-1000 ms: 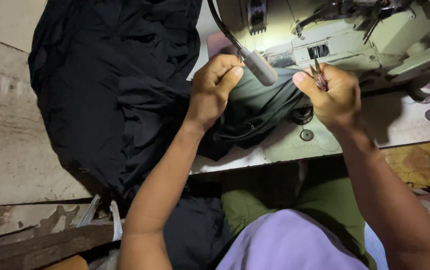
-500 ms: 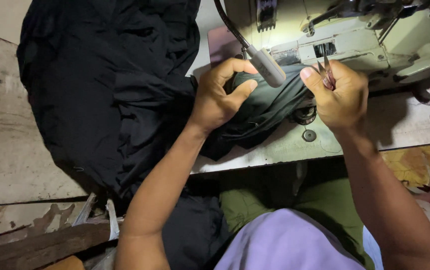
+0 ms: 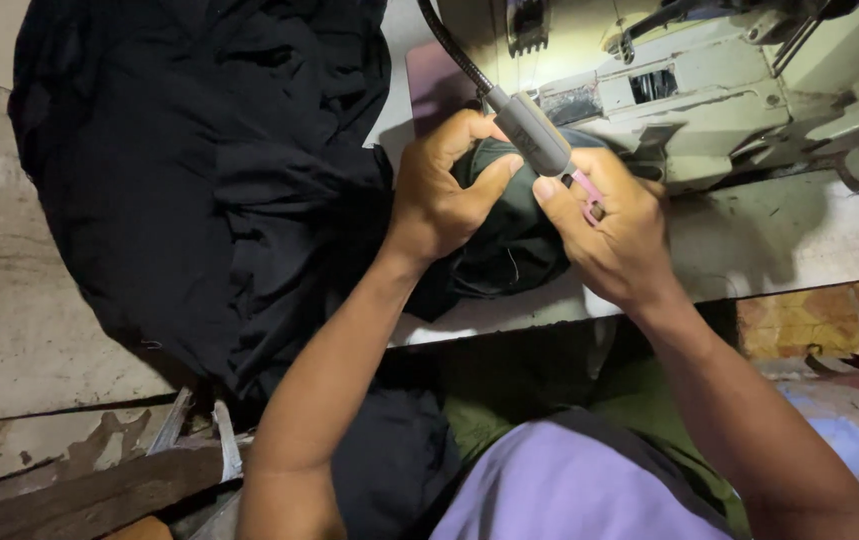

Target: Trimming loose threads from a black garment using small scissors at a sewing station

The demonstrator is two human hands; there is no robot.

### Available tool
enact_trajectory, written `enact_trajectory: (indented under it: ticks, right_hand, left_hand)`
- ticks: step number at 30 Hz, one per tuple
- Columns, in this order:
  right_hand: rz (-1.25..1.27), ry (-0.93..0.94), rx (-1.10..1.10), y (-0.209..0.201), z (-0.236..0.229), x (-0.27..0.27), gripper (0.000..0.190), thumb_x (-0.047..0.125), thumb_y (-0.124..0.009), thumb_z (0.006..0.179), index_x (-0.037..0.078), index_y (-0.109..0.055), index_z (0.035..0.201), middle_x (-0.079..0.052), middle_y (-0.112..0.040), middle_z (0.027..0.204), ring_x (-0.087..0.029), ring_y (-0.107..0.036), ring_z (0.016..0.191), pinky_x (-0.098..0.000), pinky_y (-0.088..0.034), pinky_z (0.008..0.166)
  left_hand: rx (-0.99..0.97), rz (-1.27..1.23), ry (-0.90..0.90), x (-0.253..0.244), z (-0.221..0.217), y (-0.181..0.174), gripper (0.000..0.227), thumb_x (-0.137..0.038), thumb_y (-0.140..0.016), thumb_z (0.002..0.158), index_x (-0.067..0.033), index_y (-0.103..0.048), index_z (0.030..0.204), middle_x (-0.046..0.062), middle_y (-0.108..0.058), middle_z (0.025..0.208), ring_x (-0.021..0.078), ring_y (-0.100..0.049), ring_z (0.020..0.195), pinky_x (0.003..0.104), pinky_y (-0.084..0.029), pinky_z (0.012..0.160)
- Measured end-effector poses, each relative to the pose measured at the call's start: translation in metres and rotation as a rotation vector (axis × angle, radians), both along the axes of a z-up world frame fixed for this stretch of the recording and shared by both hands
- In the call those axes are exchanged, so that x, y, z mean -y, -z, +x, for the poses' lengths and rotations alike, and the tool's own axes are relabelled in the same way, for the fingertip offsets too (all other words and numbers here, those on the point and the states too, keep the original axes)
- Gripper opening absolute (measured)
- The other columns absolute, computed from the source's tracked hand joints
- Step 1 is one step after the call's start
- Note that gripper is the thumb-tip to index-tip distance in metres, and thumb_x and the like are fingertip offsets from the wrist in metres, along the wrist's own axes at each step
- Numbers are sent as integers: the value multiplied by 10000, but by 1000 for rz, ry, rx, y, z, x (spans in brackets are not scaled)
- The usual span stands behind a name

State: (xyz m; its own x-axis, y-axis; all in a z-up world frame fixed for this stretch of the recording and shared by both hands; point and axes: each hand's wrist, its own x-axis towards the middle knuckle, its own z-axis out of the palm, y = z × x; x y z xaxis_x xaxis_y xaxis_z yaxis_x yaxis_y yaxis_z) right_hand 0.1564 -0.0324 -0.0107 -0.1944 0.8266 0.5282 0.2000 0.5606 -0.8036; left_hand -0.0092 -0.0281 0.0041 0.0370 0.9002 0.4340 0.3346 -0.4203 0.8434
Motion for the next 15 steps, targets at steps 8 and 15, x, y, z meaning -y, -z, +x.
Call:
enact_trajectory:
  ticks: [8, 15]
  right_hand:
    - [14, -9, -15, 2, -3, -6, 76, 43, -598, 864, -19, -574, 827, -44, -391, 428, -128, -370, 371, -241, -323, 388]
    - [-17, -4, -17, 5, -5, -8, 84, 39, -591, 879, -30, -571, 834, -45, -374, 433, -128, -361, 384, -245, -317, 403]
  left_hand:
    - [-10, 32, 2, -2, 0, 0, 156, -40, -642, 709, -66, -580, 849, 117, -627, 839, 207, -596, 886, 331, -446, 807]
    - [-6, 48, -9, -1, 0, -2, 170, -47, -646, 710, -86, -588, 865, 84, -622, 779, 141, -595, 814, 298, -459, 769]
